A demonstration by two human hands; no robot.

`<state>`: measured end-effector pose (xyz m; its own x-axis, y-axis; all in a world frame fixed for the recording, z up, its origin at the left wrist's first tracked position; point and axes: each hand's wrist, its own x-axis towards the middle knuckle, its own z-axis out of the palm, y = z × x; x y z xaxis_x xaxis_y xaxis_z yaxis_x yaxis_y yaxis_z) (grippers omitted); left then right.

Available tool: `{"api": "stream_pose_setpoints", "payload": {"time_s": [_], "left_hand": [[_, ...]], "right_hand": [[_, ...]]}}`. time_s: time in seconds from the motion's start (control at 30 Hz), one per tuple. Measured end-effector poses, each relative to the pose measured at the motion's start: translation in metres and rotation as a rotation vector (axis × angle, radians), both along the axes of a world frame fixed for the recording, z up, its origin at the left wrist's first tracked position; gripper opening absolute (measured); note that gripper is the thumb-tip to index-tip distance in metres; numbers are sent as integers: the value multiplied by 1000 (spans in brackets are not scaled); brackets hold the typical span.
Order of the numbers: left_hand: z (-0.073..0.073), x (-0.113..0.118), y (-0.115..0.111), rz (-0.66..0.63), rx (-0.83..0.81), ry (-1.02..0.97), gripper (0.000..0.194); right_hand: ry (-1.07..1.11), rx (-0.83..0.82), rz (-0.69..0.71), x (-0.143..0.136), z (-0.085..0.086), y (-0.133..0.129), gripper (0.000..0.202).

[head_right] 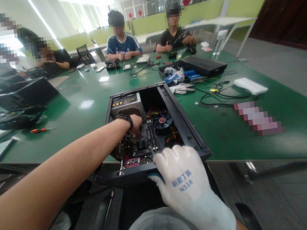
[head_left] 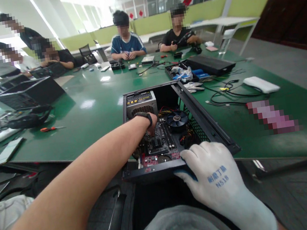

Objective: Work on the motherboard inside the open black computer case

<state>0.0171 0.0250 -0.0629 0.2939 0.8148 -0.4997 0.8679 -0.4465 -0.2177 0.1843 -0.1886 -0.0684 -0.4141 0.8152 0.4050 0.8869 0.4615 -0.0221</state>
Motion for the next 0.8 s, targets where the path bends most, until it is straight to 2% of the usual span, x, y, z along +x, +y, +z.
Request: {"api": "stream_pose_setpoints", "payload": {"time_s": [0.23,0.5,0.7,0.8], "left_hand": [[5,-1,-3,-15,15,-50,59],[-8,-3,9,3,-18,3,43],[-8,0,7,3,1,16,36],[-10,0,7,2,18,1,40]], "right_hand": [[-6,-7,-3,1,-1,0,28],[-6,-3,0,0,1,0,27],[-14,4,-6,0,-1,-1,28],[-14,11,-4,0,0,-1,28]]}}
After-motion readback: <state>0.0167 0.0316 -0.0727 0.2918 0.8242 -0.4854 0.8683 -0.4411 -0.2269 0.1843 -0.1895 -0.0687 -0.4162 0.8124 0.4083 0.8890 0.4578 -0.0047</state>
